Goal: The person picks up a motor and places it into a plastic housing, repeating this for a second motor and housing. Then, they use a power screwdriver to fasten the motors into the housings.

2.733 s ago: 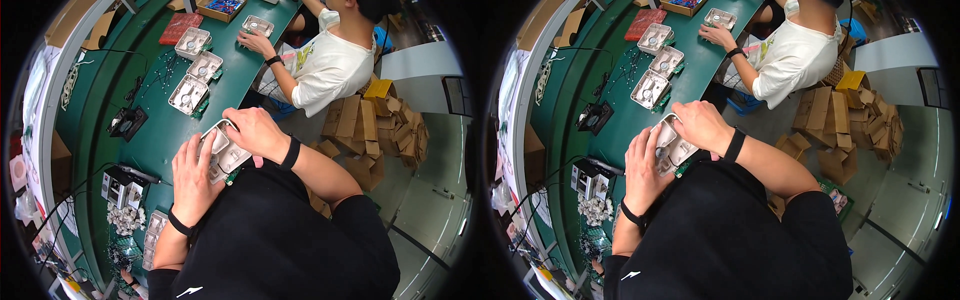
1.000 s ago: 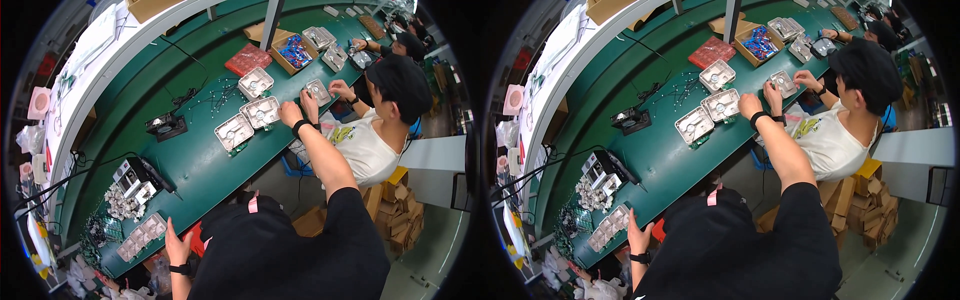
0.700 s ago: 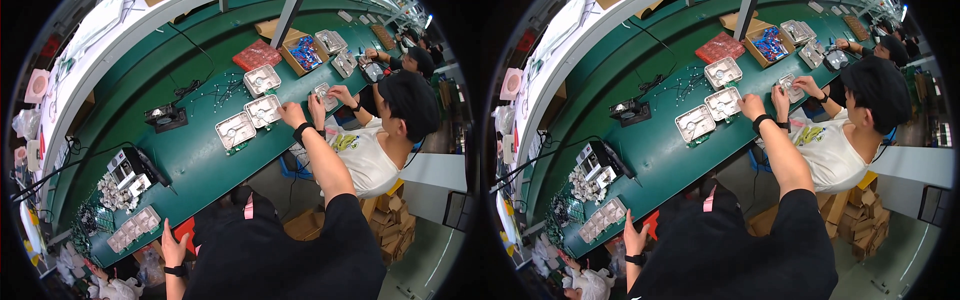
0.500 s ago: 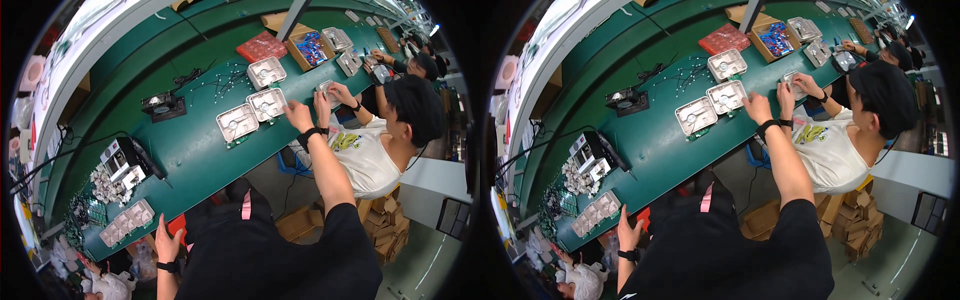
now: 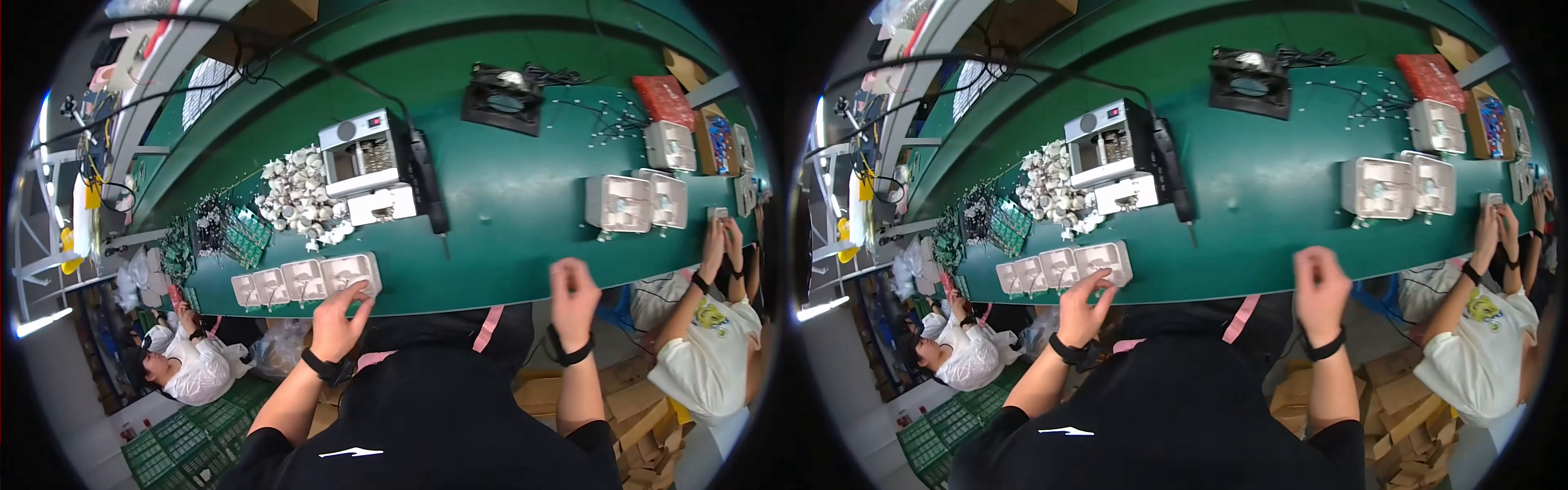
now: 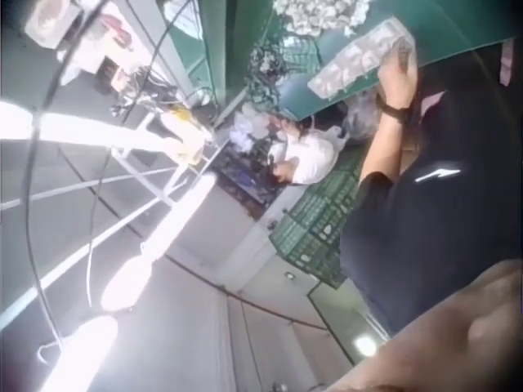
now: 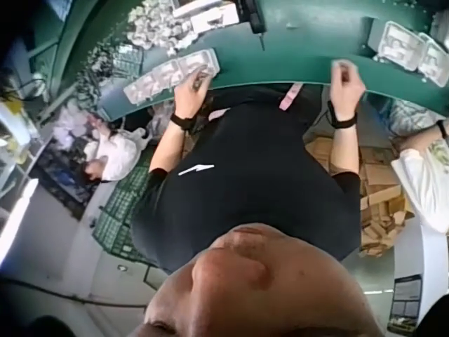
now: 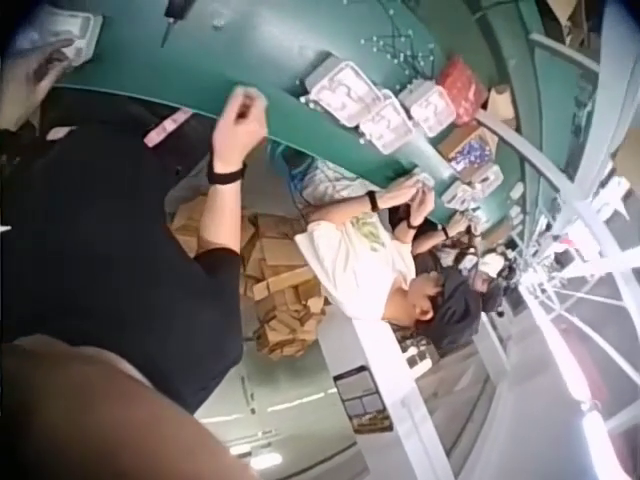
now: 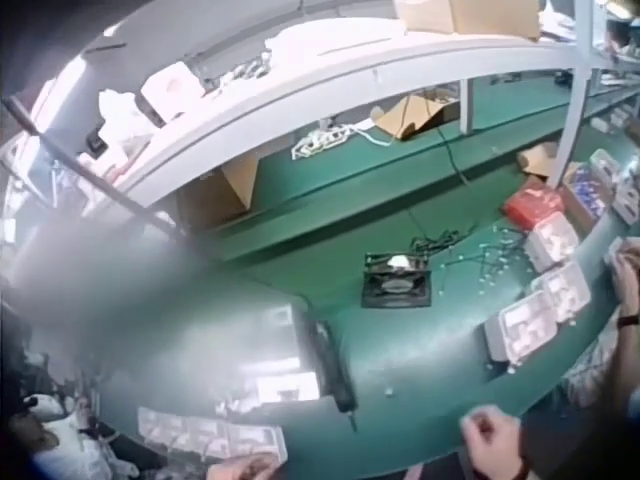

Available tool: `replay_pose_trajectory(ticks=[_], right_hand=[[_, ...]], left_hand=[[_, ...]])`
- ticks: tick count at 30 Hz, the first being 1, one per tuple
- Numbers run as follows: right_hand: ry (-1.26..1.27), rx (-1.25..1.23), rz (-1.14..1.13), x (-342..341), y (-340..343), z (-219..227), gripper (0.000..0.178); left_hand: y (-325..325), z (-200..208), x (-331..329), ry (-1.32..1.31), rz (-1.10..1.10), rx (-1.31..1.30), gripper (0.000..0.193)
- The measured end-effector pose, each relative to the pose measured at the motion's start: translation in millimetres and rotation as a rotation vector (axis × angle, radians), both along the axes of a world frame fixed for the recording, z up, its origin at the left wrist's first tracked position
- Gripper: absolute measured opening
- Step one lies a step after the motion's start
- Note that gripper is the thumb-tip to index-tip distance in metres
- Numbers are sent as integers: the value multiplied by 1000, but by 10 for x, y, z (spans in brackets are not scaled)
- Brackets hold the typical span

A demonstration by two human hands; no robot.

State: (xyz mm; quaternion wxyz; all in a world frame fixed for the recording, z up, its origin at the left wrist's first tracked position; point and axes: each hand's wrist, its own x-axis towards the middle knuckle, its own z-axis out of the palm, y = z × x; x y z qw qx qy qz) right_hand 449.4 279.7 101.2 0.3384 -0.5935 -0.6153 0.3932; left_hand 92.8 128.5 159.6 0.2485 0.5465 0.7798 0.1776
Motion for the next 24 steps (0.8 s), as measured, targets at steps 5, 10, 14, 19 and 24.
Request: replay_pose_trajectory(ticks=[5,10,14,19,24], right_hand=[[136,-204,281,-1315,-364,-473,9],[191,-81,520,-2099,-445,-431,12],[100,170,596,-2469,-478,-442,16],[-62,683,718,-3042,-442,-406,19],[-523,732,868,-3387,-390,-556,19]], left_hand=[[-350,-374,-1115,121,30,28,26],[-777,-697,-1949,246,418,103,23],[-427,-738,-2094,291,75,284,25],[78,-666,-1997,232,-189,229,33],[27,-639,-2176,425,-209,-10,41]])
